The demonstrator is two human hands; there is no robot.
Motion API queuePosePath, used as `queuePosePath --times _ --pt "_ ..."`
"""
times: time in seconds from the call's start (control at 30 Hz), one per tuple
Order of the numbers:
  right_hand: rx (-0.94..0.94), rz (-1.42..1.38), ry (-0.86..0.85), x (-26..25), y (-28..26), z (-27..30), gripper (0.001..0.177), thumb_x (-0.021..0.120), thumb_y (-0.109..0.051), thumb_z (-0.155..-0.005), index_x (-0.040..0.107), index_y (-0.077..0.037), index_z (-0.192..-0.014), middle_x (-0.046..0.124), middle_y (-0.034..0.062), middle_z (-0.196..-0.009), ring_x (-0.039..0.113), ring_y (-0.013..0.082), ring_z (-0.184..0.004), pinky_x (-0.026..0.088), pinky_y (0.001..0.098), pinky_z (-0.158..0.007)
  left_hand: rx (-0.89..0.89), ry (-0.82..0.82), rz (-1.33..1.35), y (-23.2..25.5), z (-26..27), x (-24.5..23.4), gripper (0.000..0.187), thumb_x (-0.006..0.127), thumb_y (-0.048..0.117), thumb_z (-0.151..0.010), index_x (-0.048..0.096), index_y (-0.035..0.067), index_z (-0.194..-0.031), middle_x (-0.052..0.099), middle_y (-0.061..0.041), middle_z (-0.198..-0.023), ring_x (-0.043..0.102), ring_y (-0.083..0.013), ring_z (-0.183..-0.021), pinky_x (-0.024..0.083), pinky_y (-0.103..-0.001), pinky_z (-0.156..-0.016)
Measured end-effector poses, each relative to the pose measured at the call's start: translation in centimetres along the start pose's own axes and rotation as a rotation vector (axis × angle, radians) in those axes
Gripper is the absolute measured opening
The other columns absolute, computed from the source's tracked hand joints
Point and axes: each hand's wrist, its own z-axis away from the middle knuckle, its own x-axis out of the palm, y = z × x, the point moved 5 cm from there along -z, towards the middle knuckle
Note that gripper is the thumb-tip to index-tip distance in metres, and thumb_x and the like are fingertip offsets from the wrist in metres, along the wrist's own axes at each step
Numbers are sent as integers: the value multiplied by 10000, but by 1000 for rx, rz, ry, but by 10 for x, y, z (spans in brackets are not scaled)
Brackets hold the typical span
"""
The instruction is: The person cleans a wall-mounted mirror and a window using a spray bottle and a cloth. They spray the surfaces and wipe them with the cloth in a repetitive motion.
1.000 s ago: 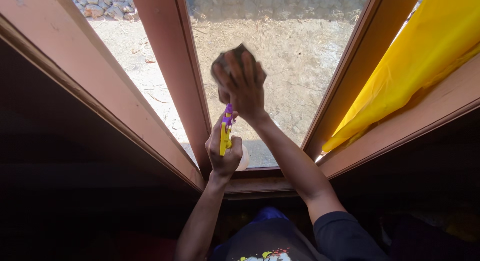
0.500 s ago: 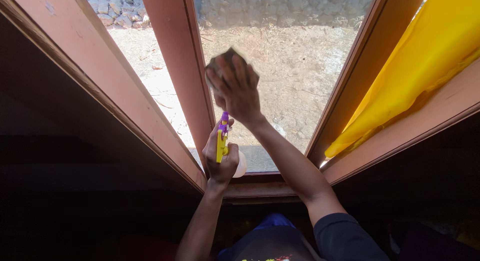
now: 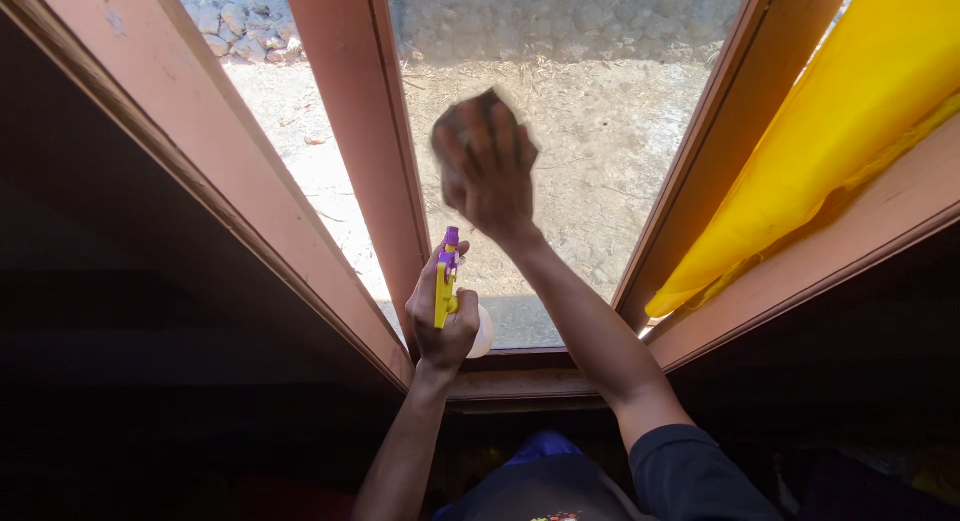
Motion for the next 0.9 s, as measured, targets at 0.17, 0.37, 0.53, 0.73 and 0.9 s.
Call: queuePosePath --times 0.17,0.37,0.53,0.73,0.9 --pt "-133 -90 -121 -2 -11 56 705 665 -563 -991 403 -296 -1589 285 81 -1678 251 361 -1540 214 554 -1228 -4 -16 57 -4 -3 11 636 536 -141 -767 541 -67 -1399 722 -187 -1256 725 -289 -1181 590 -361 -1042" --pt "230 20 40 -13 63 82 544 614 -425 -1048 430 -288 -1541 252 99 -1694 237 414 -1570 203 610 -1266 18 -25 34 -7 -7 19 644 531 -143 -757 534 -72 -1397 717 -190 -1274 704 -306 -1225 572 -371 -1058" --pt "418 39 124 -8 58 112 595 576 -407 -1005 398 -232 -1545 266 173 -1660 242 497 -1528 187 695 -1252 -7 -41 35 -9 -9 28 633 532 -134 -757 537 -67 -1387 720 -190 -1271 704 -306 -1224 574 -366 -1043" --pt "234 10 -4 -18 83 104 553 624 -417 -1041 433 -253 -1533 289 145 -1665 248 486 -1535 184 663 -1239 14 -84 124 -8 -9 48 661 511 -128 -767 495 -83 -1426 688 -237 -1308 680 -335 -1260 564 -383 -1061" --pt "400 64 83 -36 110 108 532 596 -360 -1056 451 -166 -1529 288 211 -1668 222 510 -1553 148 685 -1261 33 -65 114 -5 -9 54 593 519 -140 -777 522 -85 -1368 672 -249 -1323 688 -354 -1236 563 -390 -1061"
